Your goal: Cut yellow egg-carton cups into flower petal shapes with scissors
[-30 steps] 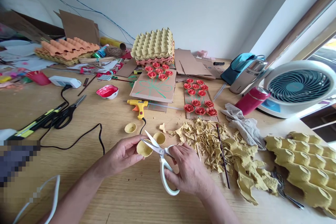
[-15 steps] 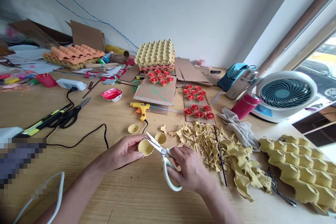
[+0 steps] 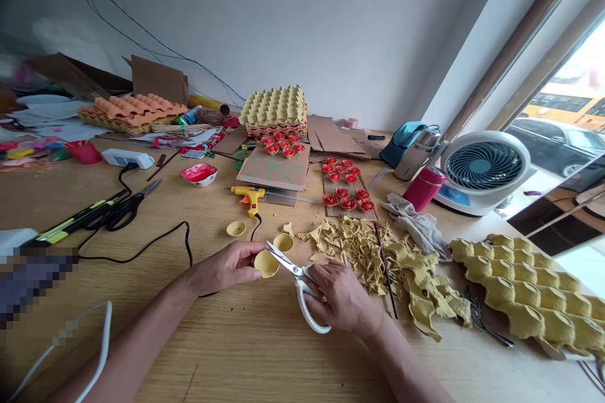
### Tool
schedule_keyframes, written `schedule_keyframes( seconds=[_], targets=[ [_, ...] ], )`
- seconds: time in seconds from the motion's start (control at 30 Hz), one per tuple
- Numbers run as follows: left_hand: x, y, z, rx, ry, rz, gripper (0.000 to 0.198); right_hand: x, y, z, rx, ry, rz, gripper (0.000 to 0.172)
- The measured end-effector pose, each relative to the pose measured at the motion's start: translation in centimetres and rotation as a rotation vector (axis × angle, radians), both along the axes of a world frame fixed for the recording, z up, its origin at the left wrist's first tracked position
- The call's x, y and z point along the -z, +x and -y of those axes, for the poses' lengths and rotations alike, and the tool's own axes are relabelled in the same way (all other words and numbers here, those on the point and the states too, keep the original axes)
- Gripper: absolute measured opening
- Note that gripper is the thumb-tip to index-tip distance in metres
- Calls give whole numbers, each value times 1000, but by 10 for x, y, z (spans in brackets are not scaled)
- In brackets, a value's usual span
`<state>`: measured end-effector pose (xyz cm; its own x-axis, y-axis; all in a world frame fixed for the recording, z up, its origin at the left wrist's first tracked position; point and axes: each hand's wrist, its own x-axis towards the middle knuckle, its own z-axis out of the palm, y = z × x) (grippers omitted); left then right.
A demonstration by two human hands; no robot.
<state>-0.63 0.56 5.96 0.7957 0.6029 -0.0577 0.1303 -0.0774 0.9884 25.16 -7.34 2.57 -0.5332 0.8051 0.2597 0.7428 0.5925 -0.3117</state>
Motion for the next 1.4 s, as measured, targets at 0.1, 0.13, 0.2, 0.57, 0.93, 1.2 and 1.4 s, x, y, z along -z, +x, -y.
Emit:
schedule_keyframes(
  seconds=[0.1, 0.13, 0.2, 0.57, 0.93, 1.2, 1.4],
  targets=[
    [5, 0, -2, 23, -12, -2, 18, 3, 2, 3, 9, -17, 12, 22],
    [6, -1, -2, 30, -19, -6, 17, 4, 3, 4, 11, -21, 13, 23],
    [6, -1, -2, 43, -33, -17, 14, 5, 5, 5, 13, -24, 9, 24],
    [23, 19, 8, -152, 12, 182, 43, 5, 4, 5, 85, 73, -18, 22],
    [20, 20, 17, -114, 251, 24, 27, 0, 3, 7, 117, 58, 19, 14],
    [13, 18, 19, -76, 311, -66, 30, -5, 1, 9, 99, 32, -1, 17],
    [7, 13, 18, -29, 277, -96, 35, -7, 0, 12, 60, 38, -46, 20]
  ],
)
